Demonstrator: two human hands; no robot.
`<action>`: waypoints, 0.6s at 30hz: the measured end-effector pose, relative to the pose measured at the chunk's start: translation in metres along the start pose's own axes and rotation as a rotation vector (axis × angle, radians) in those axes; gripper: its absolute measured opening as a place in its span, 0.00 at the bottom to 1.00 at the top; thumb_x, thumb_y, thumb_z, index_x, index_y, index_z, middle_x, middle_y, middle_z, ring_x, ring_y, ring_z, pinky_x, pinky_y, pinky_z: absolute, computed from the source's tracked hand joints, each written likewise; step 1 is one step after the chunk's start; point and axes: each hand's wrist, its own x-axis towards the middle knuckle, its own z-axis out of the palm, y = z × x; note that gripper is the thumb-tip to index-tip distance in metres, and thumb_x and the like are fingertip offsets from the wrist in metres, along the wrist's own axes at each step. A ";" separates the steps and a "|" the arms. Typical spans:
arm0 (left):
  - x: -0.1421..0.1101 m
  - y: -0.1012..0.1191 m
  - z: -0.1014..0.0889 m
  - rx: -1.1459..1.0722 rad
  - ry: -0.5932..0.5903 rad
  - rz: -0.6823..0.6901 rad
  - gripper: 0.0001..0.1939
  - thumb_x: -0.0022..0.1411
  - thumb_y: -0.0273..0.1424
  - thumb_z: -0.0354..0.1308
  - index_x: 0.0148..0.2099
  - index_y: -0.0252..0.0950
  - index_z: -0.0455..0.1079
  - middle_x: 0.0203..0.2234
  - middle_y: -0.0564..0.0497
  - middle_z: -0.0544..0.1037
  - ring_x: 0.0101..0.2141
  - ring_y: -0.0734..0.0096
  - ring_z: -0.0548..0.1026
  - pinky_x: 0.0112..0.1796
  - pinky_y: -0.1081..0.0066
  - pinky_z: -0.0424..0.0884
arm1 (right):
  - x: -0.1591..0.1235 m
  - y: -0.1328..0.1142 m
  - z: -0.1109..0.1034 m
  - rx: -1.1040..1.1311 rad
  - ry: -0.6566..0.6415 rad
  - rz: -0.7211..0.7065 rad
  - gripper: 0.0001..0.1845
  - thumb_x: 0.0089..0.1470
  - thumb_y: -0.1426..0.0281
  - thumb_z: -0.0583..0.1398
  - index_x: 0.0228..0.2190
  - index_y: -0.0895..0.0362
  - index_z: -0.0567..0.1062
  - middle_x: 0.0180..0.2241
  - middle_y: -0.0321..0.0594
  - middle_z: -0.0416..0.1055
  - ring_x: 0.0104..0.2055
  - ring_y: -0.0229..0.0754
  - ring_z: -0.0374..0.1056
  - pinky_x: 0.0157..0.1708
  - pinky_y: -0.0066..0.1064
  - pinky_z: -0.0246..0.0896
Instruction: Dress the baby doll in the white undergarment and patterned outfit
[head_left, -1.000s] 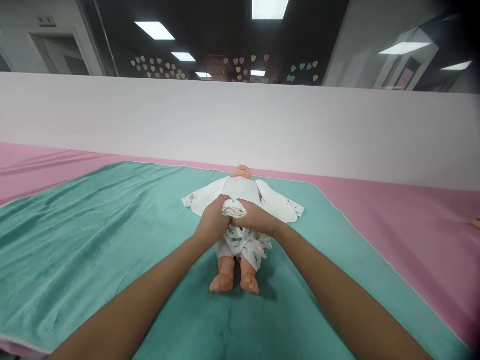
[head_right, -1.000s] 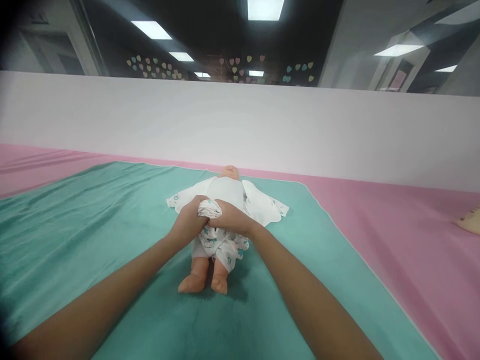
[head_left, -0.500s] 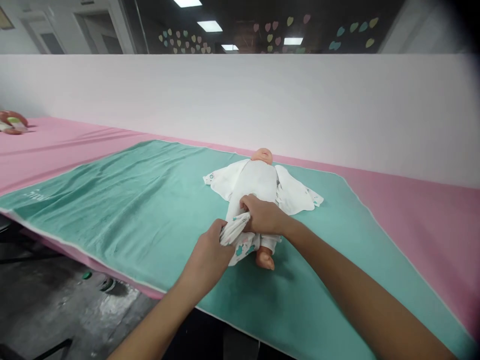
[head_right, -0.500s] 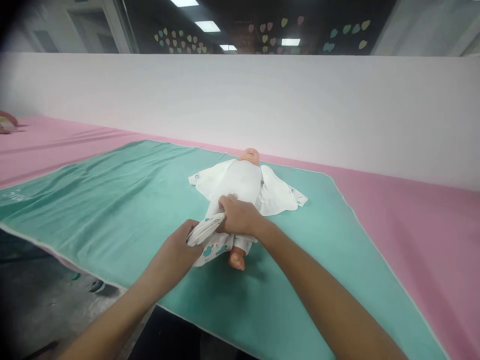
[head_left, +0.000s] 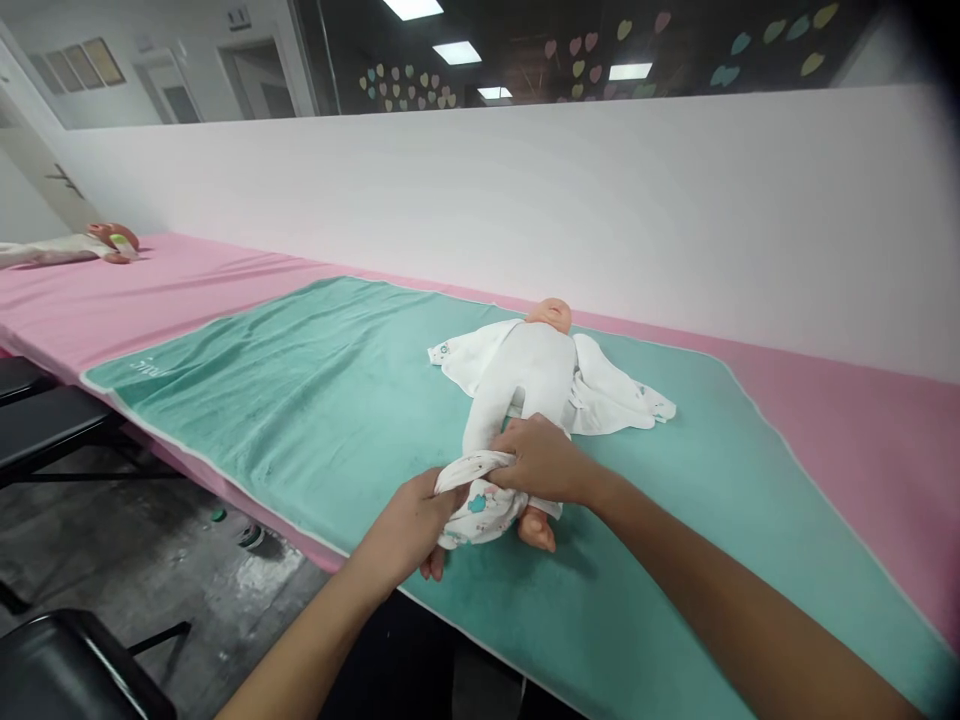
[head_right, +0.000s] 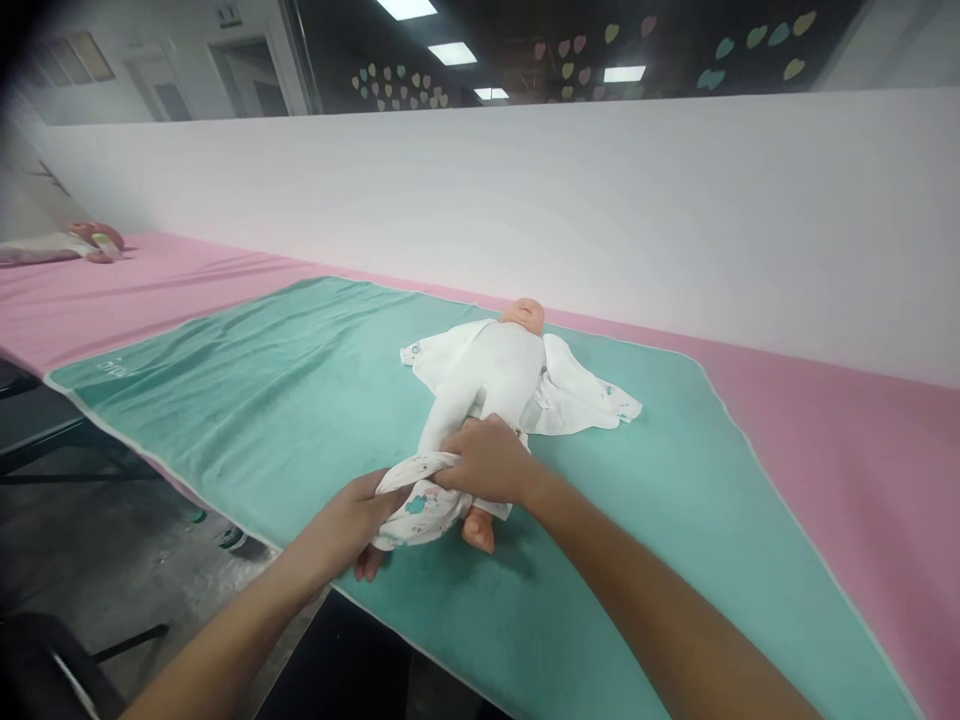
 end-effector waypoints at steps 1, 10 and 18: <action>0.001 0.001 0.000 0.005 -0.024 0.000 0.20 0.57 0.47 0.45 0.38 0.36 0.65 0.11 0.58 0.63 0.10 0.73 0.65 0.10 0.77 0.58 | 0.000 -0.001 0.001 -0.016 0.012 0.000 0.12 0.46 0.64 0.56 0.17 0.57 0.67 0.20 0.35 0.65 0.31 0.39 0.61 0.36 0.32 0.45; 0.003 -0.002 -0.004 0.121 -0.074 0.067 0.09 0.51 0.33 0.51 0.36 0.37 0.66 0.14 0.57 0.66 0.11 0.76 0.64 0.10 0.79 0.56 | -0.005 -0.003 -0.005 0.075 -0.061 -0.040 0.04 0.42 0.67 0.59 0.23 0.54 0.69 0.24 0.34 0.66 0.32 0.41 0.61 0.37 0.34 0.47; 0.006 0.006 -0.002 -0.318 -0.066 0.230 0.11 0.52 0.30 0.53 0.40 0.36 0.65 0.25 0.55 0.67 0.24 0.77 0.65 0.21 0.79 0.61 | -0.009 0.007 -0.017 0.514 -0.135 0.025 0.13 0.43 0.61 0.61 0.31 0.55 0.72 0.31 0.34 0.68 0.33 0.41 0.63 0.29 0.29 0.53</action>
